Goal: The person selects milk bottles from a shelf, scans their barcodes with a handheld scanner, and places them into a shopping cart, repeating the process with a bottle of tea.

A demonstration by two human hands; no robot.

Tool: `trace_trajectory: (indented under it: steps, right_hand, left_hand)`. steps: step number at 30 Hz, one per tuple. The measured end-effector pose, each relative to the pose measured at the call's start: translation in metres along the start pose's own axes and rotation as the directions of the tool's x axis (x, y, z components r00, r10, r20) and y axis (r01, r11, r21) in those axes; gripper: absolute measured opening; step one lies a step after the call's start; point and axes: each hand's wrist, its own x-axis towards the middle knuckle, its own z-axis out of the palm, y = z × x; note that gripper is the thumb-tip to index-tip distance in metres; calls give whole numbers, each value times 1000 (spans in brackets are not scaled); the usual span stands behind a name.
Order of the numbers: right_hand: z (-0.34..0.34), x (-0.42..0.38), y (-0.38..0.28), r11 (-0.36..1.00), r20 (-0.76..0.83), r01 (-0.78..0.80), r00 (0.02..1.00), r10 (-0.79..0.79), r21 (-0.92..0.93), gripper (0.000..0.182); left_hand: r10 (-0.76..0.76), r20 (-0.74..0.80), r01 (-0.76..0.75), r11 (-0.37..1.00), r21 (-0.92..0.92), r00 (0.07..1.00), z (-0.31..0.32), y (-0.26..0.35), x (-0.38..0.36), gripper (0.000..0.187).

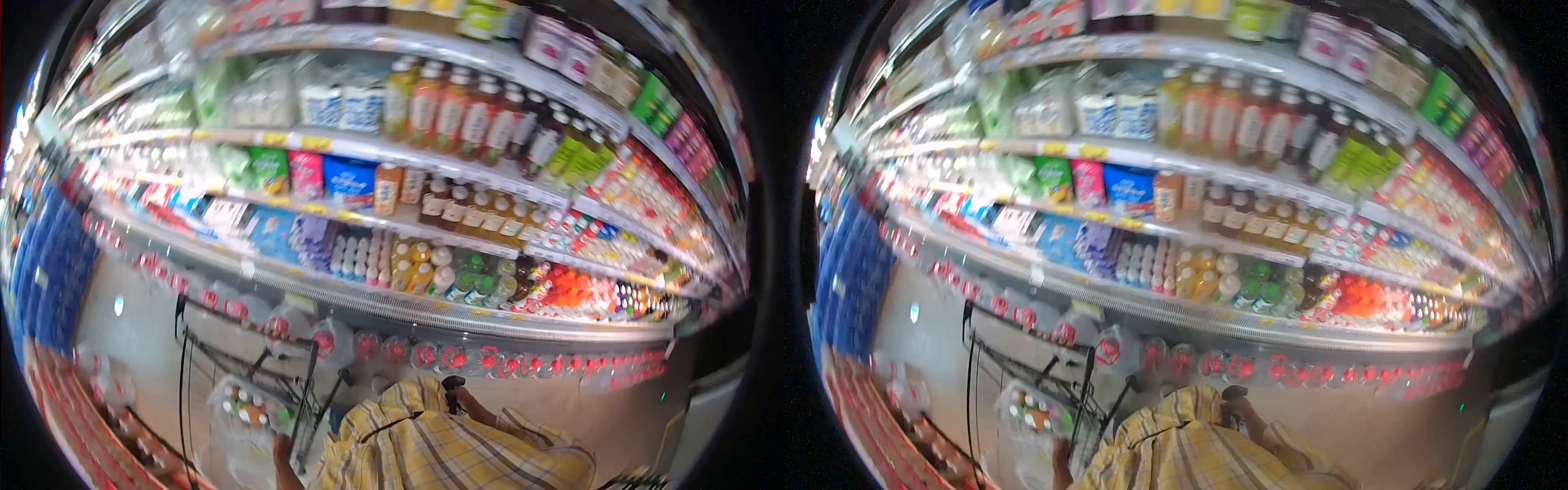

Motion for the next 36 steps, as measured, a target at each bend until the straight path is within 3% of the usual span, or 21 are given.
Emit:
trace_trajectory:
  steps: [2, 3, 4, 5, 6, 7, 9, 11, 14, 17, 19, 20, 22, 24, 26, 27, 29, 30, 31, 33, 36]
  right_hand:
    - [-14, -17, -26, 997, 63, -58, 996, 61, -45, 21]
    - [-17, -23, -30, 992, 116, -101, 987, 110, -80, 22]
    - [-19, -34, -34, 982, 174, -148, 970, 168, -121, 22]
    - [-16, -39, -41, 969, 232, -186, 947, 221, -164, 23]
    - [-10, -42, -49, 953, 284, -220, 919, 274, -207, 24]
    - [-4, -44, -57, 935, 326, -252, 887, 327, -251, 24]
    - [3, -37, -62, 896, 370, -300, 832, 413, -327, 25]
    - [7, -31, -70, 859, 362, -348, 799, 481, -374, 27]
    - [7, -28, -73, 809, 278, -431, 784, 555, -400, 29]
    - [-4, -26, -69, 765, 158, -512, 781, 604, -391, 31]
    - [-5, -24, -72, 738, 74, -559, 776, 626, -378, 32]
    - [-5, -23, -74, 725, 31, -580, 772, 634, -371, 33]
    - [0, -22, -79, 703, -53, -619, 762, 645, -351, 34]
    - [3, -21, -87, 688, -132, -651, 750, 648, -323, 35]
    - [16, -17, -84, 677, -181, -667, 741, 647, -311, 36]
    - [42, -31, -112, 677, -196, -663, 745, 638, -320, 34]
    - [69, -41, -134, 679, -226, -658, 751, 620, -326, 31]
    - [62, -46, -119, 671, -230, -682, 731, 643, -290, 32]
    - [65, -52, -120, 662, -233, -706, 708, 667, -250, 33]
    - [69, -66, -126, 651, -269, -710, 704, 657, -268, 32]
    - [42, -81, -98, 628, -304, -728, 685, 662, -274, 32]
  left_hand:
    - [-16, -280, -13, 995, -103, 960, 18, 6, 4, 23]
    - [-80, 110, 89, 992, -87, 991, 14, 4, 12, 22]
    - [-403, 25, 303, 642, -705, 915, 26, 12, 14, 14]
    - [-623, 54, 349, 362, -864, 780, 80, 2, 32, 7]
    - [-395, 31, 376, 843, -384, 918, 68, 6, 35, 12]
    - [-496, 75, 497, 824, -274, 865, 85, 3, 40, 16]
    - [-707, 218, 683, 482, -549, 673, 16, 36, 23, 19]
    - [-671, 345, 686, 340, -643, 656, -6, 43, 19, 27]
    - [-637, 313, 612, 321, -723, 704, -22, 51, 4, 30]
    - [-613, 446, 613, 81, -786, 653, -11, 48, 2, 30]
    - [-563, 505, 720, 261, -643, 655, 2, 39, 5, 31]
    - [-556, 521, 728, 248, -639, 647, -2, 35, 6, 31]
    - [-431, 477, 626, 670, -400, 766, -1, 27, 8, 27]
    - [-523, 448, 689, 565, -455, 725, 5, 29, 12, 30]
    - [-697, 443, 795, 311, -521, 564, -13, 33, 19, 47]
    - [-691, 448, 792, 309, -526, 567, -6, 31, 20, 47]
    - [-642, 175, 628, 592, -506, 746, 33, 30, 28, 66]
    - [-586, 116, 568, 688, -452, 802, 46, 27, 33, 57]
    - [-575, 119, 558, 691, -459, 809, 49, 28, 40, 57]
    - [-690, 350, 760, 470, -449, 634, 52, 26, 53, 50]
    - [-675, 366, 762, 504, -406, 641, 55, 23, 60, 45]
